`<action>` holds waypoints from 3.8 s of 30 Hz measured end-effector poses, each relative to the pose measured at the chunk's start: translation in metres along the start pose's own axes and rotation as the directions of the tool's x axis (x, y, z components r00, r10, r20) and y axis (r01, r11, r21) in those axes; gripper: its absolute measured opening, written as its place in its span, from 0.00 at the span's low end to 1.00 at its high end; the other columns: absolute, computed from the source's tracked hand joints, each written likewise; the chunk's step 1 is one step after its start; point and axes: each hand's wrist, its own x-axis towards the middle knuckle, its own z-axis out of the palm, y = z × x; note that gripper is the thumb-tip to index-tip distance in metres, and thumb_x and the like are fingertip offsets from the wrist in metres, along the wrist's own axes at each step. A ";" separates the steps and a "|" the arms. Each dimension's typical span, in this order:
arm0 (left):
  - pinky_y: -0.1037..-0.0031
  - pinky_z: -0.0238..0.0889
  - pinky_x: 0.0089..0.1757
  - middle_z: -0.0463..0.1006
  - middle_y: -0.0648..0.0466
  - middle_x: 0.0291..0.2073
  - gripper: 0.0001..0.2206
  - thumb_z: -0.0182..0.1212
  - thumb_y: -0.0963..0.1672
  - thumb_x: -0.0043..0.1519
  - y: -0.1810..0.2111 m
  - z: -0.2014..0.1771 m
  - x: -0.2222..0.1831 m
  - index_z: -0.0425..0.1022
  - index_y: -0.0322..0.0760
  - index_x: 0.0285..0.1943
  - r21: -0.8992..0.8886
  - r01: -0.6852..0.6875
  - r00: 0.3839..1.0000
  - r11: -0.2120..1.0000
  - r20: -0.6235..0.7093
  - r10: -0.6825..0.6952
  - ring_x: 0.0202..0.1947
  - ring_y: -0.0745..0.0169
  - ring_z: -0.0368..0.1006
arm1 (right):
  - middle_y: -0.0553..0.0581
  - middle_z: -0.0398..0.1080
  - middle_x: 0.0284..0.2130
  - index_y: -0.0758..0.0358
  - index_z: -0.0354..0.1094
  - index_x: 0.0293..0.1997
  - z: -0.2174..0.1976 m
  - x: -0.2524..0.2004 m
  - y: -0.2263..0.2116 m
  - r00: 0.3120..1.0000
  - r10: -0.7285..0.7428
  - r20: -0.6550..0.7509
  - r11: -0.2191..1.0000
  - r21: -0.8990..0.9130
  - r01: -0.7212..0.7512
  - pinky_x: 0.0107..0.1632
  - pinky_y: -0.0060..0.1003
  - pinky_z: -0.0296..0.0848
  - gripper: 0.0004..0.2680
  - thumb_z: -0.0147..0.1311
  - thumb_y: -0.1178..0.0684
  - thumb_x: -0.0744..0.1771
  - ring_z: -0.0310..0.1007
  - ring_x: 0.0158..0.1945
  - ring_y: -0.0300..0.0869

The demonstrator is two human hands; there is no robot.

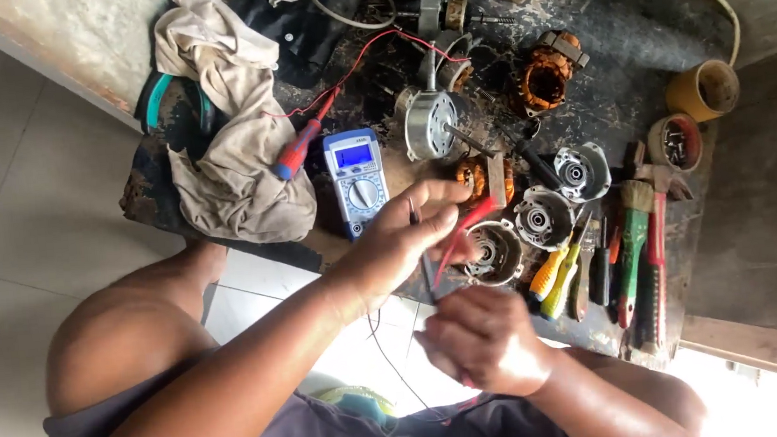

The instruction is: Diagnosing and repairing a disassembled fan motor using a multimeter and hand tools on a low workbench.

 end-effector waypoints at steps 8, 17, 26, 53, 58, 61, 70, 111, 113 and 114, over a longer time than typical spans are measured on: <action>0.80 0.56 0.27 0.68 0.57 0.25 0.10 0.49 0.40 0.70 -0.011 0.002 -0.001 0.66 0.37 0.60 -0.129 -0.117 0.993 0.985 -0.046 0.112 0.22 0.72 0.59 | 0.55 0.76 0.41 0.65 0.69 0.49 0.018 -0.046 0.024 0.920 0.391 -0.035 0.901 0.218 -0.375 0.35 0.29 0.77 0.17 0.59 0.71 0.58 0.76 0.32 0.38; 0.78 0.62 0.29 0.72 0.50 0.26 0.04 0.47 0.39 0.72 0.008 0.024 -0.012 0.65 0.34 0.53 0.269 0.029 0.982 0.963 0.171 -0.077 0.24 0.65 0.66 | 0.70 0.75 0.36 0.77 0.68 0.48 0.029 -0.041 0.053 0.536 0.778 -0.327 0.525 0.807 -0.271 0.43 0.43 0.81 0.09 0.47 0.57 0.72 0.79 0.38 0.47; 0.60 0.72 0.34 0.76 0.44 0.32 0.03 0.46 0.41 0.72 -0.028 0.005 0.003 0.65 0.37 0.51 0.768 -0.019 0.971 0.640 -0.140 0.196 0.30 0.48 0.79 | 0.61 0.72 0.27 0.68 0.66 0.51 -0.014 -0.026 0.052 0.765 0.638 -0.086 0.675 0.541 -0.502 0.34 0.36 0.74 0.07 0.51 0.63 0.69 0.70 0.26 0.39; 0.59 0.61 0.21 0.66 0.42 0.46 0.15 0.49 0.42 0.62 -0.024 0.022 -0.007 0.49 0.38 0.54 0.777 -0.080 0.983 0.625 -0.041 0.176 0.27 0.46 0.70 | 0.49 0.67 0.22 0.68 0.72 0.50 -0.011 -0.034 0.049 0.687 0.682 0.253 0.454 0.589 -0.668 0.25 0.24 0.61 0.07 0.48 0.64 0.70 0.61 0.22 0.31; 0.58 0.66 0.32 0.69 0.41 0.46 0.14 0.47 0.42 0.60 -0.017 0.026 -0.010 0.54 0.36 0.53 0.669 -0.111 0.981 0.735 -0.044 0.188 0.36 0.45 0.71 | 0.51 0.70 0.26 0.66 0.70 0.50 -0.009 -0.040 0.051 0.684 0.685 0.251 0.425 0.625 -0.655 0.27 0.24 0.66 0.06 0.51 0.64 0.69 0.64 0.25 0.31; 0.64 0.65 0.36 0.67 0.42 0.45 0.14 0.46 0.42 0.57 -0.016 0.024 -0.009 0.57 0.33 0.52 0.620 -0.125 0.978 0.774 -0.053 0.200 0.40 0.49 0.67 | 0.51 0.69 0.25 0.67 0.70 0.48 -0.010 -0.038 0.051 0.674 0.704 0.224 0.435 0.614 -0.658 0.27 0.24 0.65 0.05 0.51 0.64 0.69 0.63 0.24 0.31; 0.62 0.67 0.38 0.69 0.43 0.44 0.12 0.47 0.43 0.59 -0.021 0.022 -0.008 0.59 0.34 0.49 0.625 -0.092 0.976 0.776 -0.097 0.194 0.41 0.49 0.69 | 0.51 0.69 0.25 0.69 0.70 0.48 -0.008 -0.035 0.049 0.664 0.716 0.215 0.462 0.568 -0.682 0.26 0.23 0.61 0.05 0.50 0.65 0.69 0.61 0.23 0.31; 0.54 0.73 0.32 0.74 0.33 0.54 0.26 0.46 0.42 0.61 -0.018 0.021 -0.009 0.48 0.32 0.70 0.775 0.028 0.998 0.632 -0.054 0.022 0.42 0.37 0.80 | 0.52 0.70 0.28 0.68 0.69 0.53 -0.005 -0.029 0.048 0.711 0.638 0.295 0.463 0.591 -0.661 0.28 0.25 0.62 0.09 0.48 0.67 0.69 0.64 0.26 0.31; 0.53 0.73 0.32 0.75 0.33 0.53 0.26 0.46 0.43 0.61 -0.018 0.020 -0.009 0.48 0.33 0.70 0.778 0.036 0.998 0.628 -0.061 0.018 0.43 0.37 0.80 | 0.53 0.70 0.29 0.68 0.69 0.53 -0.005 -0.029 0.048 0.710 0.637 0.301 0.465 0.585 -0.665 0.29 0.25 0.63 0.08 0.48 0.67 0.69 0.65 0.27 0.31; 0.54 0.73 0.33 0.75 0.34 0.54 0.26 0.46 0.43 0.61 -0.018 0.020 -0.009 0.48 0.33 0.70 0.780 0.031 0.998 0.625 -0.058 0.023 0.43 0.38 0.80 | 0.54 0.72 0.30 0.68 0.69 0.53 -0.005 -0.029 0.049 0.711 0.635 0.303 0.455 0.597 -0.661 0.30 0.25 0.67 0.09 0.47 0.67 0.69 0.68 0.29 0.32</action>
